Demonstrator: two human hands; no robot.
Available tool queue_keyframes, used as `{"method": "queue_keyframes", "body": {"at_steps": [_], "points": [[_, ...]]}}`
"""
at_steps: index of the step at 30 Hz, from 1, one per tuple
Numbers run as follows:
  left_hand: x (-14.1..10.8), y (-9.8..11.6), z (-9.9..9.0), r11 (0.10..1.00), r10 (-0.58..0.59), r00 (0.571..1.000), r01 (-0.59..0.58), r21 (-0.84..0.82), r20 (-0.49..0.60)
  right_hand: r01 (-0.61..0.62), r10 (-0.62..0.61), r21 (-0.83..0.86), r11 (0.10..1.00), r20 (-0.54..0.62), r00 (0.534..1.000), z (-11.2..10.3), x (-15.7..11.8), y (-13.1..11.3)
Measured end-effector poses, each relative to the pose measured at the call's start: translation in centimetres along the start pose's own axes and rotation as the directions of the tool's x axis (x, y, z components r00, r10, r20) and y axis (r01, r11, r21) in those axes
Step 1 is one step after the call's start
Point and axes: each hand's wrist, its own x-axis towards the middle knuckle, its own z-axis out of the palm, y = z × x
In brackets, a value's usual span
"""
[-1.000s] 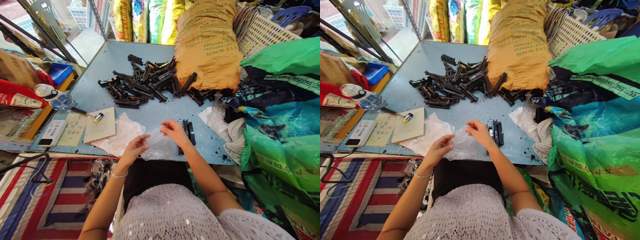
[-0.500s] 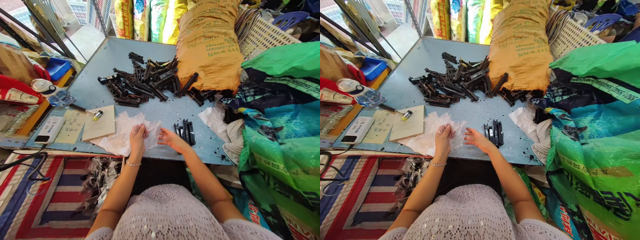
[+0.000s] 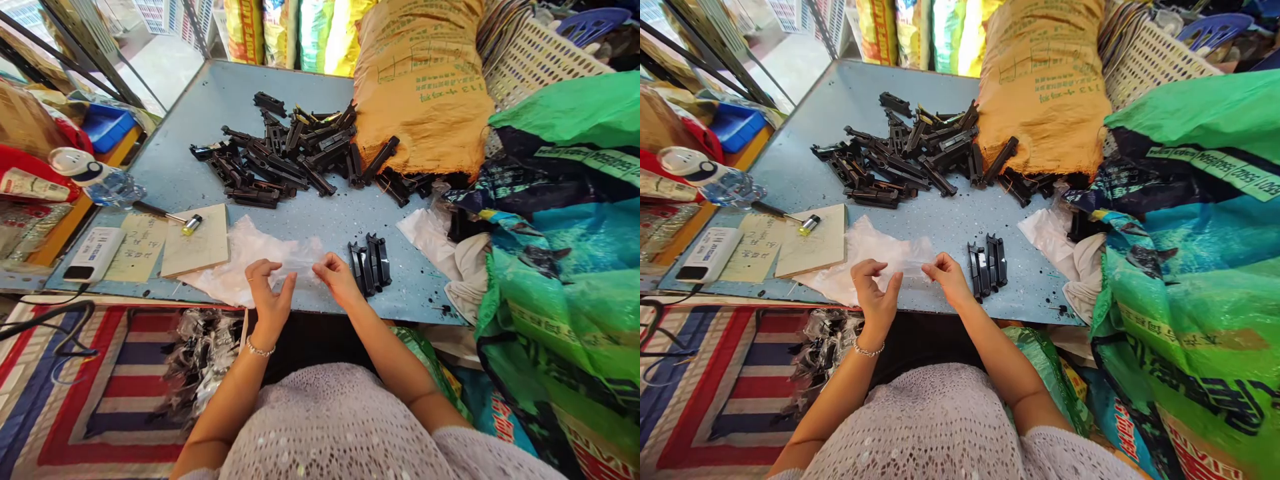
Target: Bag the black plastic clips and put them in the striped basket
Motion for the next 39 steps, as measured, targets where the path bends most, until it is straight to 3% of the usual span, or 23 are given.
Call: {"method": "queue_keyframes", "body": {"at_steps": [3,4,6,8,9,10,12,14,16,17,19,20,22,23,27,29,33,36,38,39], "points": [[0.9,-0.6,0.2,0.969,-0.195,0.981,0.189,-0.157,-0.022,-0.074,0.063,0.100,0.992,0.108,0.992,0.0,-0.5,-1.1],[1.4,-0.9,0.3,0.922,-0.291,0.956,0.291,-0.254,0.037,-0.094,0.076,0.130,0.987,0.134,0.988,-0.1,-0.7,-1.5],[2.3,-1.4,0.5,0.743,-0.443,0.853,0.522,-0.418,0.277,-0.105,0.078,0.164,0.981,0.162,0.984,-0.5,-1.1,-2.5],[3.1,-1.5,0.6,0.538,-0.495,0.707,0.706,-0.461,0.504,-0.087,0.061,0.156,0.984,0.165,0.984,-1.1,-1.2,-3.3],[3.4,-1.4,0.7,0.472,-0.504,0.661,0.749,-0.464,0.556,-0.082,0.058,0.141,0.987,0.165,0.985,-1.4,-1.2,-3.6],[3.7,-1.4,0.7,0.443,-0.514,0.649,0.761,-0.474,0.562,-0.084,0.063,0.120,0.989,0.169,0.984,-1.8,-1.1,-3.7],[4.2,-1.4,0.6,0.467,-0.541,0.676,0.736,-0.490,0.500,-0.105,0.093,0.051,0.993,0.187,0.978,-2.7,-0.9,-3.9],[4.7,-1.4,0.4,0.517,-0.553,0.704,0.709,-0.479,0.446,-0.061,0.071,-0.085,0.994,0.123,0.990,-3.6,-0.6,-3.9],[4.8,-1.3,0.3,0.555,-0.558,0.723,0.690,-0.465,0.406,0.106,-0.135,-0.312,0.944,-0.070,0.988,-4.0,-0.5,-4.0],[4.8,-1.2,0.4,0.578,-0.558,0.741,0.670,-0.467,0.372,0.197,-0.289,-0.441,0.876,-0.153,0.945,-3.8,-0.6,-4.1],[4.3,-0.7,0.8,0.632,-0.542,0.786,0.615,-0.472,0.299,0.310,-0.494,-0.617,0.723,-0.149,0.857,-2.7,-1.0,-4.3],[4.0,-0.4,1.1,0.655,-0.525,0.803,0.593,-0.469,0.283,0.341,-0.491,-0.636,0.692,-0.068,0.869,-1.9,-1.2,-4.3],[3.3,0.4,1.8,0.642,-0.491,0.804,0.594,-0.485,0.334,0.355,-0.348,-0.574,0.738,0.128,0.929,0.2,-1.5,-4.2],[3.0,0.7,2.1,0.592,-0.485,0.777,0.629,-0.504,0.401,0.336,-0.274,-0.527,0.781,0.195,0.942,1.3,-1.4,-4.0],[2.5,1.0,2.4,0.281,-0.497,0.615,0.781,-0.557,0.612,0.259,-0.187,-0.379,0.888,0.217,0.958,3.5,-0.6,-2.9],[2.5,0.6,2.3,0.216,-0.500,0.593,0.792,-0.571,0.631,0.255,-0.179,-0.360,0.897,0.233,0.956,3.6,-0.2,-2.4],[2.7,-0.5,2.0,0.163,-0.501,0.579,0.793,-0.587,0.643,0.240,-0.187,-0.357,0.903,0.177,0.966,3.2,0.3,-1.6],[2.8,-0.9,1.6,0.171,-0.562,0.588,0.770,-0.614,0.581,0.083,-0.075,-0.103,0.991,0.083,0.994,2.7,0.8,-1.3],[2.7,-1.0,1.1,0.306,-0.568,0.664,0.719,-0.624,0.486,0.000,-0.001,0.054,0.999,0.027,1.000,2.2,1.1,-1.2],[2.6,-1.1,0.8,0.441,-0.533,0.734,0.666,-0.602,0.421,-0.018,0.018,0.105,0.994,0.002,1.000,2.0,1.2,-1.2]]}}
